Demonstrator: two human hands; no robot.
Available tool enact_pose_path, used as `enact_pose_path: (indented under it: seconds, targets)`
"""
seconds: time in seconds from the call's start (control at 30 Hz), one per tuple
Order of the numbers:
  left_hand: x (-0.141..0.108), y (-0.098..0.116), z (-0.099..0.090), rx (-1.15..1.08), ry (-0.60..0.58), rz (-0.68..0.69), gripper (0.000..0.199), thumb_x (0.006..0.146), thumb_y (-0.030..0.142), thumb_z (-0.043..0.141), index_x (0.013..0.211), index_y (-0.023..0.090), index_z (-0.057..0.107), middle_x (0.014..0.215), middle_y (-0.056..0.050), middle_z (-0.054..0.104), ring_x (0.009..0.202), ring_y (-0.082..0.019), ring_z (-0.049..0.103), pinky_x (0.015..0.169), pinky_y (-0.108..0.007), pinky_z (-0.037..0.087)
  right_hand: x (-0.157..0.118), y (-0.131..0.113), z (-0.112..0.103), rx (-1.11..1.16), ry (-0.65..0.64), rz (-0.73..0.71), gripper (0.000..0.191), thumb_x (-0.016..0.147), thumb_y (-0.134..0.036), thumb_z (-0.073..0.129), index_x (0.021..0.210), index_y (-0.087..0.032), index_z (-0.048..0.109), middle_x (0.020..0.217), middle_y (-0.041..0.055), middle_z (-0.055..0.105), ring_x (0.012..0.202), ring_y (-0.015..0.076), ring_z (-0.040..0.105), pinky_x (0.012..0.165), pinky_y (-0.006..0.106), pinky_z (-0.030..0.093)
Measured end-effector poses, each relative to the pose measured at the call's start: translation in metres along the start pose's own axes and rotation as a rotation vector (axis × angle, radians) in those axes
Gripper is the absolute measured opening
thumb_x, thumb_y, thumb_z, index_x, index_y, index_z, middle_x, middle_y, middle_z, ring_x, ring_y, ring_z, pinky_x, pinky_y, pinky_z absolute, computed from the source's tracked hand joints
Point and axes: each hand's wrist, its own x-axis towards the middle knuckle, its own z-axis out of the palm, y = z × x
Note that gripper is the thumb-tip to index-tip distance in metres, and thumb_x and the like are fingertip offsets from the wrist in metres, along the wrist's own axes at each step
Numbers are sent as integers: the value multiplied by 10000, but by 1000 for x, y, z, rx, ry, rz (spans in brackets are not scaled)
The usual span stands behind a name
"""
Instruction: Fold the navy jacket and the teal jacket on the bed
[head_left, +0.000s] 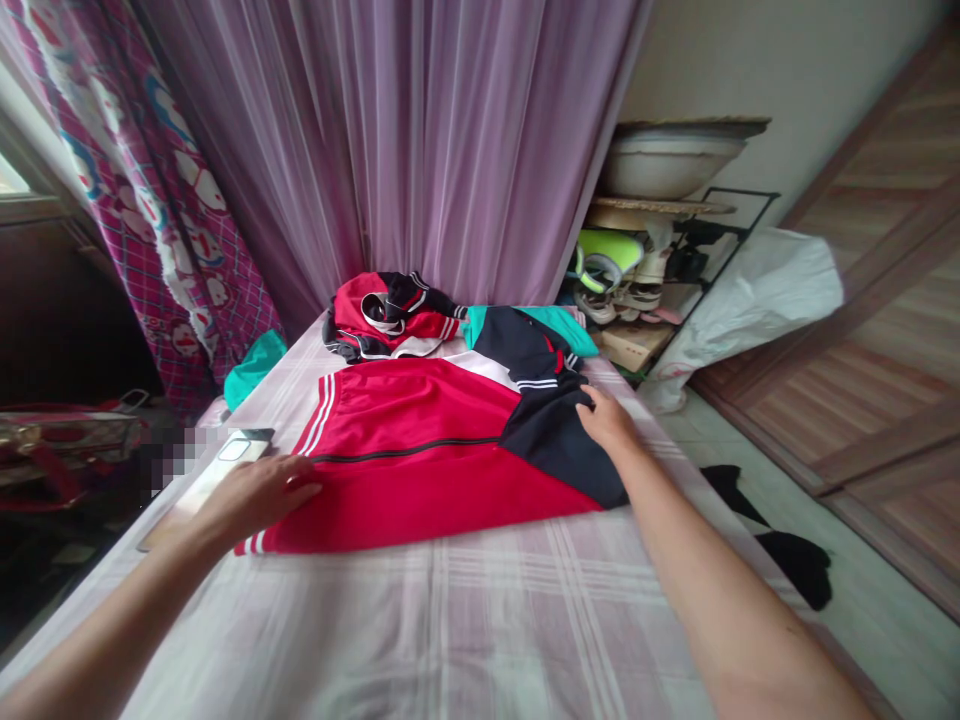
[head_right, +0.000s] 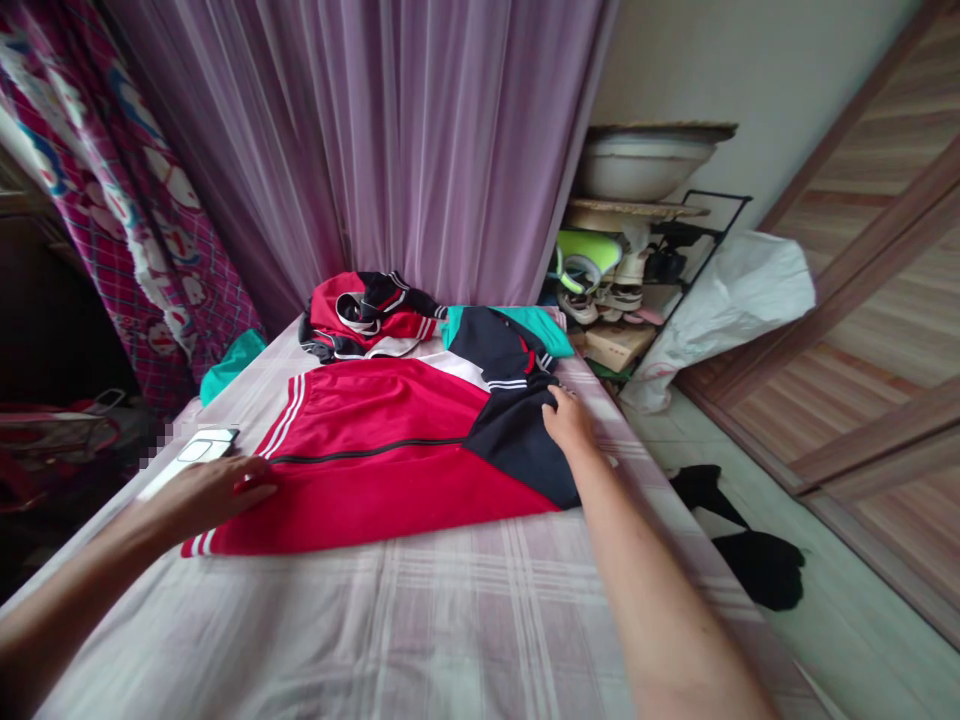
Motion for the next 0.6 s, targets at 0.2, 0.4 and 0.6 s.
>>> enact_pose_path:
  seconds: [0.2,0.4,0.6]
  targets:
    - [59,84,-40,29,93,149,409,908,514,456,1125,260,692,1121,-69,750,1007,-259,696,870,-351,510,-53,0,3,71,228,-160,336,903,-302,425,1043,-183,706,1022,123,739,927,243,681,790,326,504]
    - [159,205,-48,46,142,299,326,945,391,506,1189,248,669,1196,-57,722,1116,-235,659,937,-326,507,-79,18,28,72,218,-155,317,898,-336,444,949,-218,733,796,63,761,705,199,680,617,273,424]
    - [244,297,-19,59,88,341,404,943,430,536,1311,272,595,1289,-65,668,1175,-236,634,953,-326,515,-76,24,32,55,126,-175,312,920,-326,443,968,-235,738,840,47,779,735,187,700,621,264,418]
